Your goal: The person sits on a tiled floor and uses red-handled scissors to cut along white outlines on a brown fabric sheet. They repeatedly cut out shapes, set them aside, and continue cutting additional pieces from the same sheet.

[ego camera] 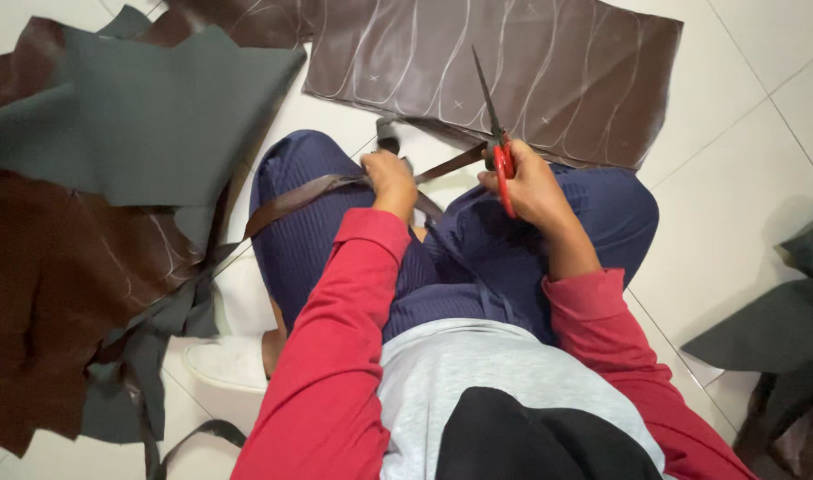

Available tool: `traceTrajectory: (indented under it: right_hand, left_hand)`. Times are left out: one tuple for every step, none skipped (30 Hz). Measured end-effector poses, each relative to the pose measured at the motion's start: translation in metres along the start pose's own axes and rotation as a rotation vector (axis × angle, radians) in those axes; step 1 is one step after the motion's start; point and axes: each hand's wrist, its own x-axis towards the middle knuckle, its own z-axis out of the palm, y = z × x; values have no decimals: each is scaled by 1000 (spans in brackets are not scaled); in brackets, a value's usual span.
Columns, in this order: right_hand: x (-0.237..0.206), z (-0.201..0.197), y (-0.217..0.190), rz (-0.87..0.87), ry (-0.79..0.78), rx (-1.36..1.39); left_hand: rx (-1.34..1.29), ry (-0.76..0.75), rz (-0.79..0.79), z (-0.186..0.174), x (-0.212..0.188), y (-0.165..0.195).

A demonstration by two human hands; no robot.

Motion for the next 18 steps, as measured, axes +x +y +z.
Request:
traceTrajectory:
  right_hand:
    - [3,4,3,35,8,-82]
    - [2,9,5,-30,-11,-12]
    - [2,12,7,-96,-29,61]
    - [2,13,7,-164,-46,133]
    - [2,13,7,-192,-36,200]
    - [1,12,6,-218,-26,269]
    - [-1,12,4,-239,-17,337]
    - [-3,12,2,-261,6,409]
    - [-4,11,0,-286,29,481]
    - [-2,9,-2,-316,57,553]
    - [-2,4,-3,-291,148,447]
    - [-1,0,-2,-260,238,341]
    - [-3,-6,0,-225,329,235]
    - [-6,-16,3,-229,339,194]
    - [-10,-30,8,-233,351,153]
    - [-11,-45,12,-243,371,112]
    - [-16,-60,17,-330,411,-7]
    - [-25,-76,22,-412,443,-127]
  left_hand:
    - [-239,80,82,-2,-3,0]
    - [-478,160,161,-9,-10,0]
    - [-672,165,326,-18,-19,4]
    - [-865,174,491,-31,-28,11]
    - [-1122,225,490,-39,-40,20]
    - [-1379,277,483,-48,-53,30]
    - [-1359,414,433,-58,-63,36]
    - [-1336,548,378,-65,-74,41]
    - [-1433,554,447,-72,-85,43]
    - [-1527,564,524,-79,-96,44]
    - [-1620,569,604,-85,-108,42]
    - [-1632,558,636,-89,-120,37]
    - [-1643,543,670,-94,-132,33]
    - [-1655,525,704,-99,-143,28]
    - [-1486,621,732,-104,-152,22]
    - [-1312,715,764,-109,-159,15]
    - [-1135,806,792,-114,-163,8]
    - [-1109,847,721,-119,-165,2]
